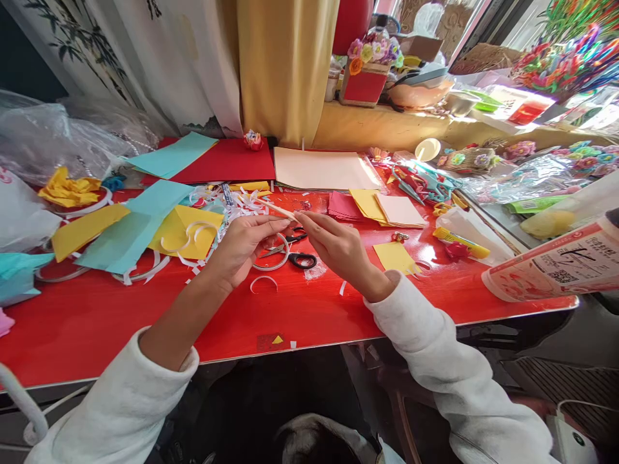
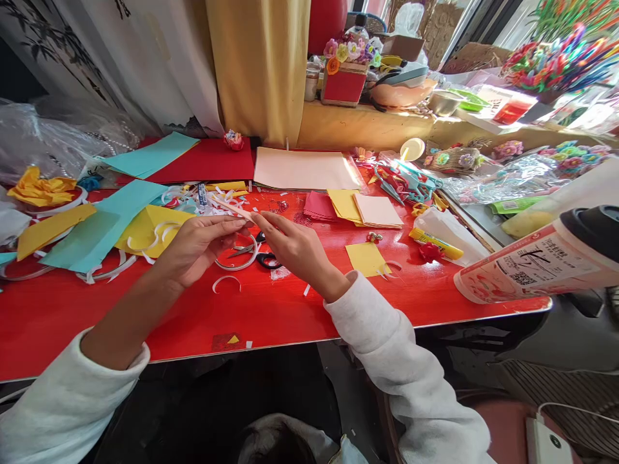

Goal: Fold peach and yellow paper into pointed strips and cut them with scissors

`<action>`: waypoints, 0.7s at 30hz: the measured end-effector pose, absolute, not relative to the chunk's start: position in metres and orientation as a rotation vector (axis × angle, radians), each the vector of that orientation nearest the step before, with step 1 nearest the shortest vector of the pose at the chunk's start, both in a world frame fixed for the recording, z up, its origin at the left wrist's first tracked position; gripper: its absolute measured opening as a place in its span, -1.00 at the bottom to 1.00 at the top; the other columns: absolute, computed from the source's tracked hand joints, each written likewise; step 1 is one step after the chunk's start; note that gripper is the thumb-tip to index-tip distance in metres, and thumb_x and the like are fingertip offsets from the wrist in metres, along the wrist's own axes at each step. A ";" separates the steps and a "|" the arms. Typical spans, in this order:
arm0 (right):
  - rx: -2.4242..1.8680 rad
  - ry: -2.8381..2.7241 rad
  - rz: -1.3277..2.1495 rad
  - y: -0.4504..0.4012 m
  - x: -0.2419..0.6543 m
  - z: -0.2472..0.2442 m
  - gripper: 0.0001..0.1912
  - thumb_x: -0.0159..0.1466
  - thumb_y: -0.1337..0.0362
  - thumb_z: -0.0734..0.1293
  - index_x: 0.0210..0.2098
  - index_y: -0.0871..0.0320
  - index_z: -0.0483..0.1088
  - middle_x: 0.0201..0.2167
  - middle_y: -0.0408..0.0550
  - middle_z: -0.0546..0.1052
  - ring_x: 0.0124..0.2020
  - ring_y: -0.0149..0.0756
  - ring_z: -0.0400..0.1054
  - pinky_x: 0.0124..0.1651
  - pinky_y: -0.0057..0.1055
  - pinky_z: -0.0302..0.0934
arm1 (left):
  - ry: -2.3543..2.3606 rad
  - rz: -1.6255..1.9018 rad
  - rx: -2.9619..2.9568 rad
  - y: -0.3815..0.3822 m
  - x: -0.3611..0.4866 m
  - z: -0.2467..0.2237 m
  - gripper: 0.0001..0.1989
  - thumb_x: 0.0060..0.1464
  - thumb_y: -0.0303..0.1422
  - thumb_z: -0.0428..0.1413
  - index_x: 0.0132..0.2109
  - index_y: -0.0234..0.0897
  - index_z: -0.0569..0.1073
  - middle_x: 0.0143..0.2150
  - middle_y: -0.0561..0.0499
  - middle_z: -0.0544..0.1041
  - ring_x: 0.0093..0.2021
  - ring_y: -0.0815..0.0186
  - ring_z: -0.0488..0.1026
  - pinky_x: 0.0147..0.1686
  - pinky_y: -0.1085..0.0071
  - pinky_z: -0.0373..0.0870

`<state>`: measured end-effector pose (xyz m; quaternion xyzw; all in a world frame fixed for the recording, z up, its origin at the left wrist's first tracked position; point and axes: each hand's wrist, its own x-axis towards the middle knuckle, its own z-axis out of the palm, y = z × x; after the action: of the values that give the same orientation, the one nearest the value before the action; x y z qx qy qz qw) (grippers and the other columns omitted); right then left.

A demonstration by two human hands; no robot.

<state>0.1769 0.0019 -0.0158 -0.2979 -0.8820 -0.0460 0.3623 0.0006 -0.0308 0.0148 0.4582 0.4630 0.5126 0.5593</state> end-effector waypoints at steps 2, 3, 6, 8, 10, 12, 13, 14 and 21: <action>-0.776 -2.272 -0.071 0.001 0.176 -0.016 -0.62 0.30 0.37 0.06 0.07 0.21 0.27 0.00 0.00 0.40 -0.07 -0.40 0.34 -0.03 -0.47 0.28 | 1.077 1.197 1.072 -0.030 0.000 0.014 -0.80 -0.14 -0.32 0.19 -0.32 -0.32 0.55 -0.39 0.01 0.50 -0.49 0.52 0.28 -0.37 0.53 0.29; -0.779 -2.263 -0.021 0.000 0.176 -0.015 -0.62 0.30 0.36 0.07 0.07 0.19 0.27 -0.01 -0.01 0.41 -0.07 -0.40 0.34 -0.03 -0.46 0.27 | 1.073 1.196 1.070 -0.030 0.000 0.014 -0.81 -0.14 -0.33 0.19 -0.32 -0.31 0.55 -0.39 0.01 0.50 -0.49 0.52 0.27 -0.38 0.54 0.28; -0.848 -2.160 0.280 -0.002 0.171 -0.016 -0.64 0.28 0.29 0.12 0.04 0.13 0.31 -0.09 -0.06 0.47 -0.14 -0.39 0.38 -0.07 -0.43 0.29 | 1.073 1.203 1.073 -0.028 -0.002 0.012 -0.83 -0.15 -0.36 0.18 -0.33 -0.31 0.55 -0.39 0.03 0.50 -0.50 0.53 0.25 -0.44 0.56 0.23; -0.909 -2.015 0.645 -0.002 0.167 -0.015 -0.64 0.26 0.24 0.15 0.02 0.12 0.33 -0.18 -0.10 0.51 -0.21 -0.37 0.42 -0.12 -0.40 0.32 | 1.080 1.209 1.082 -0.027 -0.003 0.010 -0.85 -0.16 -0.38 0.17 -0.36 -0.31 0.55 -0.40 0.03 0.50 -0.51 0.53 0.24 -0.47 0.55 0.20; -0.894 -1.830 1.047 0.000 0.165 -0.015 -0.63 0.23 0.20 0.18 0.02 0.12 0.33 -0.23 -0.14 0.53 -0.23 -0.36 0.43 -0.12 -0.37 0.34 | 1.087 1.181 1.093 -0.026 -0.004 0.009 -0.87 -0.16 -0.39 0.16 -0.37 -0.31 0.55 -0.39 0.02 0.51 -0.49 0.51 0.26 -0.46 0.54 0.19; -0.824 -1.652 1.325 0.002 0.165 -0.013 -0.63 0.20 0.20 0.21 -0.02 0.14 0.36 -0.24 -0.16 0.53 -0.22 -0.35 0.43 -0.09 -0.33 0.33 | 1.098 1.089 1.134 -0.026 -0.003 0.009 -0.86 -0.17 -0.38 0.15 -0.39 -0.31 0.55 -0.39 0.01 0.51 -0.45 0.47 0.31 -0.44 0.53 0.20; -0.802 -1.582 1.401 0.003 0.166 -0.012 -0.65 0.19 0.20 0.23 -0.06 0.16 0.38 -0.24 -0.14 0.53 -0.22 -0.34 0.43 -0.07 -0.32 0.32 | 1.114 1.034 1.179 -0.027 -0.003 0.009 -0.86 -0.16 -0.37 0.14 -0.39 -0.32 0.54 -0.39 0.00 0.51 -0.42 0.44 0.33 -0.43 0.52 0.20; -0.797 -1.526 1.448 0.004 0.167 -0.011 -0.67 0.17 0.20 0.24 -0.11 0.19 0.41 -0.26 -0.12 0.53 -0.23 -0.34 0.43 -0.06 -0.31 0.32 | 1.154 0.997 1.244 -0.026 -0.004 0.010 -0.85 -0.15 -0.35 0.13 -0.39 -0.32 0.53 -0.39 0.00 0.51 -0.40 0.42 0.34 -0.42 0.51 0.21; -0.885 -1.330 1.488 0.010 0.172 -0.006 -0.68 0.13 0.26 0.25 -0.14 0.24 0.40 -0.21 -0.03 0.49 -0.22 -0.35 0.41 -0.11 -0.36 0.34 | 2.387 0.874 2.108 -0.016 -0.032 0.013 -0.67 0.06 -0.29 -0.14 -0.33 -0.34 0.48 -0.31 -0.11 0.50 -0.24 0.19 0.37 -0.26 0.33 0.21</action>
<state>0.1718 0.0102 -0.0056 -0.3596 -0.5408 0.6046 0.4612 -0.0321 -0.0160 0.0135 0.6364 0.7204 0.2638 -0.0803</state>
